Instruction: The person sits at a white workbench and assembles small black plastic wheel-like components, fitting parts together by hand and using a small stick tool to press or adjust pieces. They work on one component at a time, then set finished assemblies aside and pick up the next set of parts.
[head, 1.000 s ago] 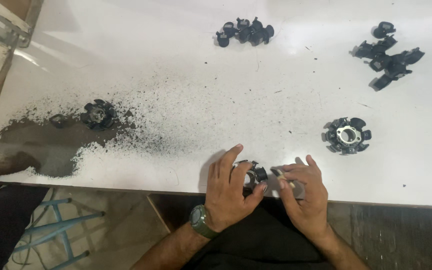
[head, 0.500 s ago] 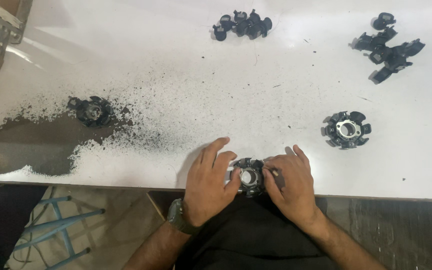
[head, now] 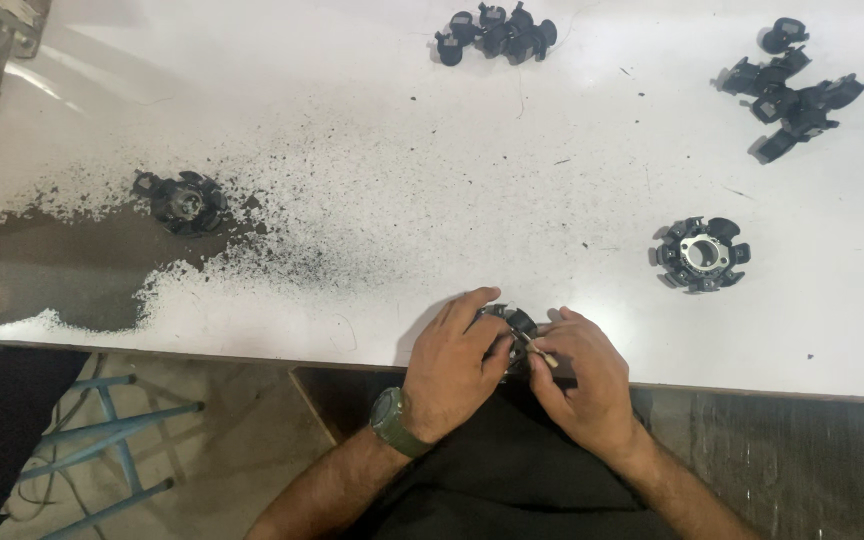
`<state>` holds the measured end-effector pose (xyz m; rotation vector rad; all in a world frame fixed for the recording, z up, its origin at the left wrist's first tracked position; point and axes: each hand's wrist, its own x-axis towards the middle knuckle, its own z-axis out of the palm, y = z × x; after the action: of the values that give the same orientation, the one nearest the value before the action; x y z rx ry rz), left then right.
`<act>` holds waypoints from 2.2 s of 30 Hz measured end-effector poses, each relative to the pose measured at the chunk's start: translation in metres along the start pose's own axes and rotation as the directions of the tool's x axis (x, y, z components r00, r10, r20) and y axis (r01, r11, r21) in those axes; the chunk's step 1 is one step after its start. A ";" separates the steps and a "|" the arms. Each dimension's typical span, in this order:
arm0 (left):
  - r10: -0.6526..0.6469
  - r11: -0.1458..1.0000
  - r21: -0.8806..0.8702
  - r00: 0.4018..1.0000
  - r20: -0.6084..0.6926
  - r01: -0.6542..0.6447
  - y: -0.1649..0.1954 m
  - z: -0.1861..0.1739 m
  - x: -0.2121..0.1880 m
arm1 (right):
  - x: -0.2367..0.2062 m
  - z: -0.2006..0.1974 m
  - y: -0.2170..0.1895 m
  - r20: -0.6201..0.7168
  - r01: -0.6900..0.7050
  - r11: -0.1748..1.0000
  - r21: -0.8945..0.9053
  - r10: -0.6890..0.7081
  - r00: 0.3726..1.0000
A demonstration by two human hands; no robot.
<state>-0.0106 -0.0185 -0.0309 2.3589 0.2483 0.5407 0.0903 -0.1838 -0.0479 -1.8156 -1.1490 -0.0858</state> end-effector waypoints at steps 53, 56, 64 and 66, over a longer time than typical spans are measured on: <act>0.082 0.996 -0.029 0.985 -0.149 -0.087 -0.015 0.021 -0.007 | 0.014 -0.003 -0.024 0.111 0.048 0.967 -0.251 -0.021 0.994; -0.068 0.981 -0.191 0.988 -0.137 0.041 -0.012 0.009 -0.007 | 0.013 -0.006 -0.024 0.111 0.067 0.973 -0.219 -0.044 0.993; 0.074 0.995 0.077 0.994 -0.075 -0.069 -0.012 -0.009 0.000 | 0.008 0.001 -0.012 -0.055 -0.010 0.991 -0.134 0.003 0.999; 0.076 0.992 0.103 0.996 -0.042 -0.072 -0.011 -0.005 0.001 | 0.009 0.003 -0.009 -0.043 -0.009 0.991 -0.135 0.003 0.999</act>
<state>-0.0119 -0.0069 -0.0348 2.4640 0.2139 0.6317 0.0879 -0.1745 -0.0388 -1.9271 -1.1309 -0.2026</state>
